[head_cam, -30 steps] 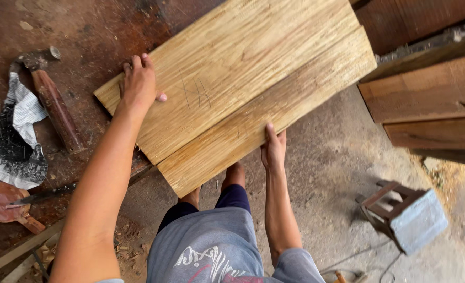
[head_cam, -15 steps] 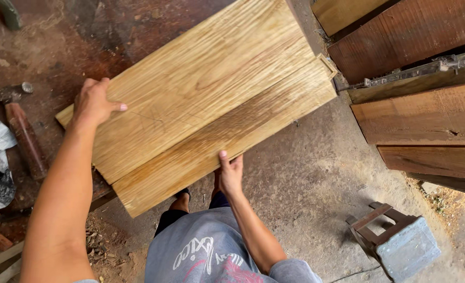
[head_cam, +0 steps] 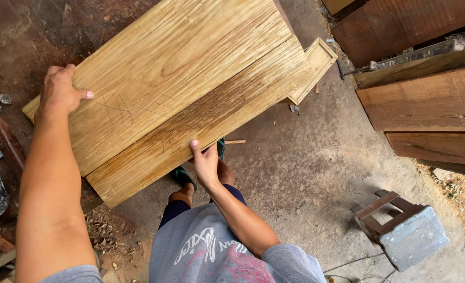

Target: The person applies a pink adhesive to the edges of two wooden planks using a small wooden spatula. They then press the planks together to join them and wipe away excess glue from the seam.

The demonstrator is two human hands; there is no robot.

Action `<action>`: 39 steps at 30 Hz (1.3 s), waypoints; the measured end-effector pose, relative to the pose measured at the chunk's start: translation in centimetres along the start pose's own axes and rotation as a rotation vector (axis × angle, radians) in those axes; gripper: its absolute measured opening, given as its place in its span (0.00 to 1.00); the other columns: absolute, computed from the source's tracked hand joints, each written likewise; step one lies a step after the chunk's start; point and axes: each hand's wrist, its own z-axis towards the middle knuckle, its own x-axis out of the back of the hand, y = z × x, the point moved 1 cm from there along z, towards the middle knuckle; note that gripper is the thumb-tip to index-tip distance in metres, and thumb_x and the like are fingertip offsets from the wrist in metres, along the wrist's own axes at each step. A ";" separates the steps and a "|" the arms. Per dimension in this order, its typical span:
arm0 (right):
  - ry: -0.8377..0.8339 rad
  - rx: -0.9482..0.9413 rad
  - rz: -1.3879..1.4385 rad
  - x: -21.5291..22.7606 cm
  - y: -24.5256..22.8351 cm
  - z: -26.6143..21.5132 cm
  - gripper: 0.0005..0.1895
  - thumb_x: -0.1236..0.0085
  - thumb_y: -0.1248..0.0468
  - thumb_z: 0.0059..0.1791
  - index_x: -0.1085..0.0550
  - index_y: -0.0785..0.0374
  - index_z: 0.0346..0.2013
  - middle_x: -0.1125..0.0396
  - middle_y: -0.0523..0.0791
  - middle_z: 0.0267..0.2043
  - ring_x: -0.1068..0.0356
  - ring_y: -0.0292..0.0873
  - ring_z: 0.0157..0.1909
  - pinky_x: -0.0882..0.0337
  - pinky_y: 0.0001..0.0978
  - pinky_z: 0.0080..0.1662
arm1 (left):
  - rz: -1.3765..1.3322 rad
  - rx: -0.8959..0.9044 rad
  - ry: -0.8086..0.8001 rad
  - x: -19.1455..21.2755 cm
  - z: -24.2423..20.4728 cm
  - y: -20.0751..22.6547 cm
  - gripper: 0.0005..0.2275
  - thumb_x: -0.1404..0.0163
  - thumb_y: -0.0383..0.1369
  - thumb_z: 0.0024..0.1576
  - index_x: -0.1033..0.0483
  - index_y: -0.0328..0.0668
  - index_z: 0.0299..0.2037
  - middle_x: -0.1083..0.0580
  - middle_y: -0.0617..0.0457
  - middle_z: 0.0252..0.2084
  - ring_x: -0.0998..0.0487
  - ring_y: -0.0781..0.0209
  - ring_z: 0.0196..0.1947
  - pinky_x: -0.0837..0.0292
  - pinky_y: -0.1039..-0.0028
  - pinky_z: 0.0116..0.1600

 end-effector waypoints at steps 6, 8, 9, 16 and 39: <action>0.001 0.028 -0.088 -0.9 -1.1 0.6 0.37 0.43 0.50 0.53 0.44 0.70 0.65 0.34 0.56 0.56 0.26 0.47 0.51 0.20 0.40 0.44 | -0.041 0.035 -0.026 2.1 -0.4 2.7 0.41 0.37 0.36 0.50 0.41 0.49 0.76 0.42 0.42 0.74 0.38 0.41 0.71 0.43 0.52 0.71; -0.027 -0.143 -0.233 0.2 -1.8 0.7 0.37 0.43 0.49 0.50 0.44 0.68 0.64 0.32 0.55 0.50 0.25 0.46 0.42 0.19 0.37 0.37 | -0.029 0.064 -0.092 2.4 -0.4 4.4 0.43 0.36 0.38 0.50 0.46 0.49 0.76 0.48 0.39 0.75 0.43 0.38 0.71 0.45 0.45 0.68; -0.056 -0.203 -0.413 1.1 -2.2 0.8 0.36 0.43 0.49 0.52 0.43 0.68 0.65 0.30 0.57 0.46 0.25 0.47 0.39 0.21 0.35 0.36 | -0.022 0.079 -0.124 2.3 -0.3 5.4 0.44 0.36 0.39 0.50 0.49 0.48 0.76 0.51 0.38 0.75 0.46 0.36 0.71 0.46 0.42 0.67; -0.138 -0.058 -0.168 6.0 -3.2 2.7 0.25 0.42 0.57 0.54 0.37 0.71 0.57 0.29 0.51 0.42 0.26 0.43 0.38 0.23 0.33 0.38 | -0.133 -0.117 -0.038 -0.2 2.2 9.2 0.49 0.33 0.44 0.46 0.51 0.45 0.77 0.46 0.40 0.75 0.44 0.41 0.72 0.48 0.51 0.72; -0.024 0.027 -0.357 12.4 -5.5 4.6 0.36 0.47 0.50 0.54 0.44 0.66 0.70 0.35 0.55 0.58 0.26 0.52 0.50 0.21 0.43 0.49 | -0.378 -0.315 0.527 -7.6 6.0 9.4 0.47 0.32 0.36 0.44 0.46 0.45 0.75 0.43 0.42 0.73 0.48 0.40 0.73 0.52 0.49 0.73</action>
